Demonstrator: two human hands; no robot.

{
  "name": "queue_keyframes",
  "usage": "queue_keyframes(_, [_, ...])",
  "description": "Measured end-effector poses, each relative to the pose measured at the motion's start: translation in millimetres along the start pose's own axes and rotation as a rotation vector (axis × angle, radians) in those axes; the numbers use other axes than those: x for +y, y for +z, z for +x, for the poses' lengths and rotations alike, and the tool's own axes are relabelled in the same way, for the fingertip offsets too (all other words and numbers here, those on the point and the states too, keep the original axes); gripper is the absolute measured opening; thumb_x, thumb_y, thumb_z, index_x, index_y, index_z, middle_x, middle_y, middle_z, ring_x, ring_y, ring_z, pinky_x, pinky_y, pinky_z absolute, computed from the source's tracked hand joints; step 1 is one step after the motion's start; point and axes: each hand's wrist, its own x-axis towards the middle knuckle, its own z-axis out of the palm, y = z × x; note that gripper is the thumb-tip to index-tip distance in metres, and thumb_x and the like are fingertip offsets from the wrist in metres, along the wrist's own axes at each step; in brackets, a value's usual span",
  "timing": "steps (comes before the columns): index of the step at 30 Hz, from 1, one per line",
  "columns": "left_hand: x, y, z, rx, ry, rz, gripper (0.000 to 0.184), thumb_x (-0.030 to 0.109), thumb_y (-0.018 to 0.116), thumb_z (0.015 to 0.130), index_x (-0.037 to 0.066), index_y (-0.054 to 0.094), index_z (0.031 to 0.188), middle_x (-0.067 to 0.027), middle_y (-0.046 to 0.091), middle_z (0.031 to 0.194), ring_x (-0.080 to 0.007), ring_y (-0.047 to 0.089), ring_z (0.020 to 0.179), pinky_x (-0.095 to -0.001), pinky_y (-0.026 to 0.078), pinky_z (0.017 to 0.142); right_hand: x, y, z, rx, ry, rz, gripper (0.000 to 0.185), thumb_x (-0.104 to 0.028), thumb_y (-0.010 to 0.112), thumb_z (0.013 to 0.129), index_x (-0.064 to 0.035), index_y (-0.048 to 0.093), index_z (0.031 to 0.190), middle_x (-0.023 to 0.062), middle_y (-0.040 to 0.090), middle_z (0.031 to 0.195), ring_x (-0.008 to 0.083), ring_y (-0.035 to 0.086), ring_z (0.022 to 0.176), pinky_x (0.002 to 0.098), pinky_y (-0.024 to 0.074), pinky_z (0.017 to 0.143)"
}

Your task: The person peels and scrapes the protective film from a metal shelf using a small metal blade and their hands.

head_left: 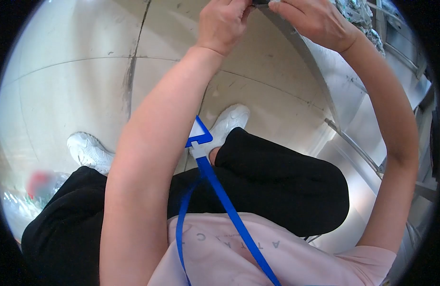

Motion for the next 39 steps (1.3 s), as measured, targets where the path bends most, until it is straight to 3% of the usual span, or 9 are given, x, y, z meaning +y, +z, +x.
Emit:
queue_keyframes(6, [3.0,2.8,-2.2,-0.052,0.01,-0.001,0.003,0.008,0.059,0.075,0.007,0.057,0.077,-0.0116,0.056,0.073,-0.0312,0.054,0.071,-0.0399,0.044,0.061,-1.9,4.3,-12.2,0.047,-0.005,0.011,0.013,-0.008,0.057,0.063,-0.0023,0.051,0.074,0.0056,0.034,0.062,0.0199,0.04,0.054,0.0321,0.0348,0.05])
queue_keyframes(9, [1.5,7.2,-7.0,-0.095,-0.02,0.001,0.004,0.009,0.058,0.074,0.009,0.057,0.078,-0.0095,0.057,0.076,-0.0297,0.054,0.073,-0.0396,0.045,0.062,-5.0,-14.1,-9.0,-0.168,0.012,-0.019,0.01,-0.01,0.057,0.075,-0.0008,0.055,0.08,0.0045,0.045,0.069,0.0175,0.047,0.059,0.0302,0.039,0.054])
queue_keyframes(12, [3.4,17.3,-17.4,-0.177,-0.019,0.019,0.006,0.011,0.057,0.073,0.009,0.058,0.079,-0.0056,0.059,0.081,-0.0265,0.055,0.079,-0.0383,0.047,0.065,-9.1,-2.4,-33.2,-0.11,-0.016,0.068,0.023,-0.002,0.06,0.068,0.004,0.054,0.089,0.0081,0.04,0.072,0.0226,0.044,0.065,0.032,0.0389,0.058])
queue_keyframes(19, [26.8,37.2,-39.4,-0.27,0.031,-0.052,0.008,0.009,0.057,0.072,0.008,0.058,0.08,-0.0063,0.059,0.079,-0.0262,0.055,0.078,-0.0364,0.047,0.065,-42.0,-4.9,-71.4,-0.119,0.353,0.182,0.015,-0.003,0.061,0.073,-0.0005,0.057,0.088,0.0094,0.049,0.075,0.0228,0.05,0.069,0.0298,0.041,0.059])
queue_keyframes(22, [26.5,19.3,-37.4,-0.296,0.041,-0.178,0.009,0.007,0.059,0.074,0.005,0.058,0.083,-0.0106,0.057,0.077,-0.0293,0.054,0.074,-0.0378,0.045,0.063,-57.9,-10.1,-67.7,0.018,0.783,0.39,0.015,-0.007,0.063,0.078,-0.0022,0.059,0.091,0.007,0.056,0.083,0.0174,0.055,0.076,0.0265,0.0441,0.066])
queue_keyframes(25, [38.2,-0.5,-26.6,-0.262,-0.011,-0.263,0.009,0.005,0.06,0.077,0.002,0.057,0.085,-0.0126,0.056,0.073,-0.0288,0.053,0.07,-0.0361,0.044,0.063,-64.9,-14.4,-45.3,0.483,1.263,0.817,0.019,-0.017,0.053,0.089,0.0013,0.056,0.094,0.0047,0.056,0.084,0.0147,0.055,0.071,0.0284,0.0445,0.063])
queue_keyframes(29, [47.5,-13.2,-3.7,-0.2,-0.049,-0.293,0.007,0.004,0.059,0.081,0.001,0.056,0.087,-0.0115,0.055,0.071,-0.0229,0.054,0.067,-0.0302,0.045,0.064,-44.0,-8.4,-45.4,0.784,1.345,1.411,0.026,-0.012,0.053,0.09,0.0018,0.049,0.111,0.0064,0.058,0.097,0.0126,0.057,0.08,0.0239,0.0467,0.072])
queue_keyframes(33, [61.2,-17.5,12.5,-0.209,-0.072,-0.275,0.009,0.004,0.059,0.082,-0.001,0.054,0.087,-0.0119,0.058,0.075,-0.0181,0.056,0.069,-0.0259,0.045,0.065,-53.7,-26.0,-21.5,0.661,1.259,1.229,0.016,-0.009,0.064,0.081,-0.0022,0.06,0.094,0.0034,0.061,0.088,0.0119,0.058,0.078,0.024,0.0456,0.072])
queue_keyframes(39, [81.1,-17.9,16.7,-0.177,-0.363,-0.556,0.007,0.006,0.058,0.083,0.0,0.055,0.085,-0.0079,0.056,0.072,-0.0165,0.051,0.063,-0.0268,0.042,0.058,-31.9,-45.5,-49.7,0.376,1.292,1.25,0.016,-0.007,0.062,0.081,-0.0014,0.061,0.096,0.0013,0.062,0.084,0.0082,0.057,0.078,0.0238,0.0466,0.073])
